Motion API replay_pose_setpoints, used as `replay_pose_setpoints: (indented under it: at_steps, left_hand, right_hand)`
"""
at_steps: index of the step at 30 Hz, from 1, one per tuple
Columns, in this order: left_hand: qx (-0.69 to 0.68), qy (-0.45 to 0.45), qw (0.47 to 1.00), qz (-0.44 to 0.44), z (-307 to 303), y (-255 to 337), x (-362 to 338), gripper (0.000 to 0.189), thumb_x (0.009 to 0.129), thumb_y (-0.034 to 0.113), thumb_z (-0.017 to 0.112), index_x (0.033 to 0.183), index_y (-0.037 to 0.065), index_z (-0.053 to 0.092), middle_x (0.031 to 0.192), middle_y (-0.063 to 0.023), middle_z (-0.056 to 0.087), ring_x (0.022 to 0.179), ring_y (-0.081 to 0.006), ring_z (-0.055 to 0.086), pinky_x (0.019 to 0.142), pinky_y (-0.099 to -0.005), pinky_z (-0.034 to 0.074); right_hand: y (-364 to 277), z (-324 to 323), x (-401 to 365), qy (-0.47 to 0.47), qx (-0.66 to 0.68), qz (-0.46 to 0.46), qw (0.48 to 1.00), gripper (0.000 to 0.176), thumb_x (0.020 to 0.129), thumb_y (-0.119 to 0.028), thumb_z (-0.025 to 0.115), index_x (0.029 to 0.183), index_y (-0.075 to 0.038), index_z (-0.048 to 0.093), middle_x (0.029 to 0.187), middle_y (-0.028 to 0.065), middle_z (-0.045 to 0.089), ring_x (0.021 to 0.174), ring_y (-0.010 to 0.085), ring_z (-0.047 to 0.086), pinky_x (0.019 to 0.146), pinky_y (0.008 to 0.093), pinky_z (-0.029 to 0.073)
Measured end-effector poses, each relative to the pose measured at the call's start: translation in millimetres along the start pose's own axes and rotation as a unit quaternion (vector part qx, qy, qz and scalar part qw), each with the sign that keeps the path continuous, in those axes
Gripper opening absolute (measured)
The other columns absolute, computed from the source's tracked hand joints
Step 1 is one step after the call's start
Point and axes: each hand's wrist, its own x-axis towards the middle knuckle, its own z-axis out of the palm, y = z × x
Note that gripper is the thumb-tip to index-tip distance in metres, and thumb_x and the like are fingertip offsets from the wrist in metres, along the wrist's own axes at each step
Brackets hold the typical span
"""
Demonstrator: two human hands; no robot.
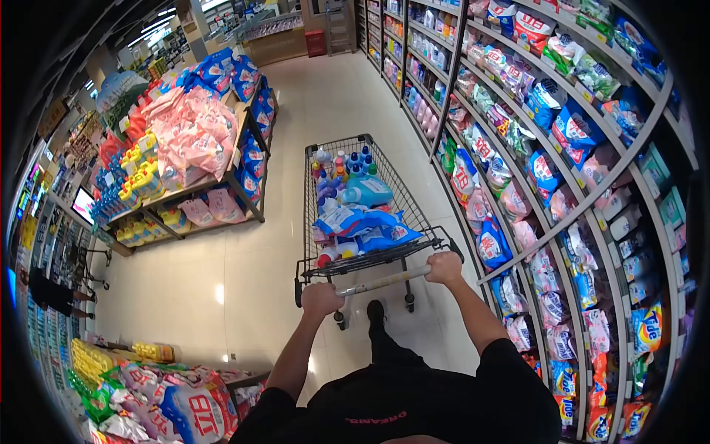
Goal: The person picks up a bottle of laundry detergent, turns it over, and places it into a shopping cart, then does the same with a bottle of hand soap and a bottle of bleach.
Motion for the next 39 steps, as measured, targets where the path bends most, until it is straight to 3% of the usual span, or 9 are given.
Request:
replay_pose_setpoints:
  at_steps: [14,16,19,33,37,39]
  left_hand:
    - [0.049,-0.025,0.998,-0.028,-68,-53,178,0.032,0.069,0.041,0.063,0.085,0.018,0.078,0.082,-0.0083,0.073,0.079,-0.0284,0.072,0.069,-0.0410,0.057]
    - [0.057,-0.021,0.998,-0.026,-76,-60,204,0.031,0.070,0.041,0.062,0.084,0.018,0.078,0.081,-0.0083,0.073,0.080,-0.0282,0.072,0.069,-0.0408,0.057]
    - [0.069,-0.004,0.997,-0.021,-90,-74,244,0.030,0.069,0.040,0.062,0.084,0.018,0.078,0.081,-0.0093,0.073,0.079,-0.0286,0.072,0.070,-0.0410,0.057]
    - [0.056,0.068,0.996,-0.003,-137,-113,423,0.029,0.064,0.039,0.065,0.078,0.018,0.078,0.073,-0.0111,0.071,0.072,-0.0310,0.070,0.067,-0.0413,0.056]
    - [0.059,0.044,0.997,-0.003,-153,-112,472,0.028,0.065,0.036,0.064,0.081,0.017,0.078,0.078,-0.0105,0.073,0.076,-0.0297,0.071,0.068,-0.0405,0.056]
    - [0.064,0.037,0.997,-0.005,-163,-111,497,0.028,0.065,0.035,0.064,0.081,0.016,0.078,0.078,-0.0109,0.073,0.076,-0.0296,0.071,0.069,-0.0407,0.056]
  right_hand:
    - [24,56,170,-0.072,0.022,0.030,0.997,0.018,0.055,-0.034,0.070,0.064,-0.018,0.071,0.066,0.0032,0.068,0.063,0.0241,0.068,0.056,0.0383,0.054]
    - [25,55,200,-0.148,0.013,0.057,0.987,0.022,0.061,-0.032,0.070,0.076,-0.016,0.075,0.077,0.0063,0.072,0.076,0.0240,0.072,0.066,0.0371,0.057]
    - [32,83,234,-0.082,0.019,0.062,0.995,0.019,0.058,-0.033,0.071,0.066,-0.017,0.071,0.068,0.0046,0.069,0.065,0.0243,0.069,0.058,0.0384,0.055]
    - [79,137,400,-0.043,0.028,0.055,0.997,0.020,0.056,-0.033,0.070,0.064,-0.015,0.070,0.067,0.0058,0.068,0.065,0.0253,0.068,0.058,0.0380,0.053]
    - [102,141,449,-0.051,0.013,0.063,0.997,0.019,0.056,-0.032,0.069,0.062,-0.015,0.069,0.066,0.0056,0.067,0.064,0.0250,0.068,0.057,0.0379,0.053]
    - [112,148,469,-0.011,0.032,0.046,0.998,0.018,0.056,-0.032,0.068,0.061,-0.015,0.069,0.063,0.0053,0.066,0.062,0.0247,0.067,0.055,0.0374,0.053]
